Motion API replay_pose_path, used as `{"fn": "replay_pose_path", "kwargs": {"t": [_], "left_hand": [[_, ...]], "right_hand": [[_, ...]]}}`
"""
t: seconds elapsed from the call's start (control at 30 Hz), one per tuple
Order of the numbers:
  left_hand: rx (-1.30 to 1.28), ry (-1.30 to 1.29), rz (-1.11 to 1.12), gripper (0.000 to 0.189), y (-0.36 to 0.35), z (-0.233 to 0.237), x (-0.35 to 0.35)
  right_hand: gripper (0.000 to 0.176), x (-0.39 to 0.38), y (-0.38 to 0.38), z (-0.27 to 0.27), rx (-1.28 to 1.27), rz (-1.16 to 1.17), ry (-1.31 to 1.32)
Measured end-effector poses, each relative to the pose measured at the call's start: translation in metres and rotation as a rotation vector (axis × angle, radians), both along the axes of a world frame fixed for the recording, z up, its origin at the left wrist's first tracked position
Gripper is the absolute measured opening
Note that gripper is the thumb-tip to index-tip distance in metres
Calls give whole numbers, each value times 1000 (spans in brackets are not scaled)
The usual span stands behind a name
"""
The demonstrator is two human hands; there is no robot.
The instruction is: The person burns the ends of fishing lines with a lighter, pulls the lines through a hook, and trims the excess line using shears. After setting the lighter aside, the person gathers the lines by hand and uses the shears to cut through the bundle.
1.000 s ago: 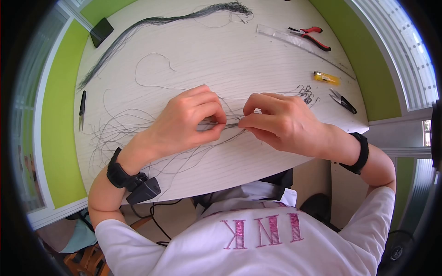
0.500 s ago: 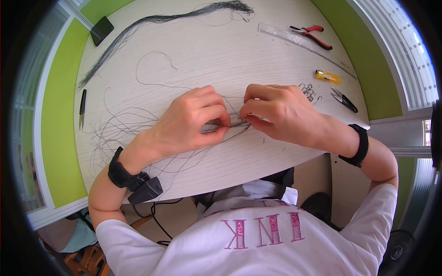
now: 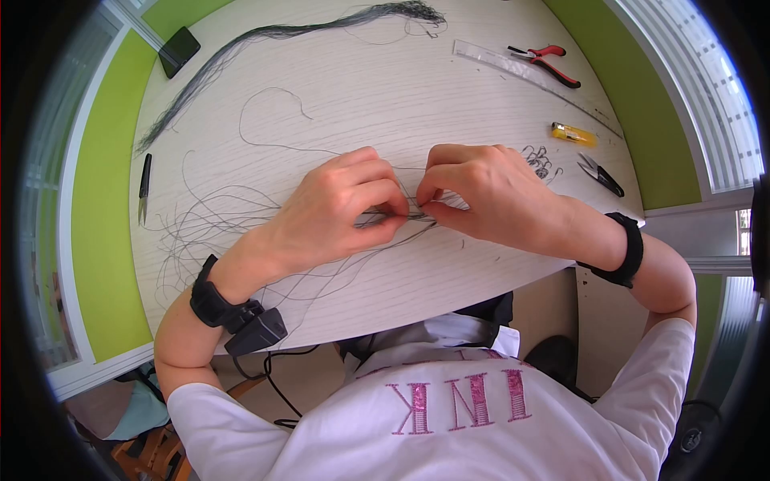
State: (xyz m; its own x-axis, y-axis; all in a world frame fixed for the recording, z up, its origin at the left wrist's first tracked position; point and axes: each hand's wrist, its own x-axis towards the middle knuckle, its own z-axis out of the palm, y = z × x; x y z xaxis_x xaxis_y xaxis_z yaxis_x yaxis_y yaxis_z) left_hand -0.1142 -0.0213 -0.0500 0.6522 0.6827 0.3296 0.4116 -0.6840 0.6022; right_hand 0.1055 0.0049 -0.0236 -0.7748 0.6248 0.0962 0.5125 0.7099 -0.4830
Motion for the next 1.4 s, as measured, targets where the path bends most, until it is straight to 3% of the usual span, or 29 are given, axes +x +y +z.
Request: {"fn": "replay_pose_path", "kwargs": {"t": [0.47,0.73,1.07,1.23,1.4], "left_hand": [[28,-20,58,14,-2,-3,2],[58,-54,52,8,0,-6,3],[14,-43,27,12,-1,-3,2],[18,-42,26,13,-1,-5,1],[32,-44,20,15,0,-6,1]], "right_hand": [[5,0,1,1,71,-59,-36],[10,7,9,-5,326,283,88],[8,5,18,0,345,353,42],[6,4,19,6,624,462,-52],[9,-1,21,6,736,573,-152]]}}
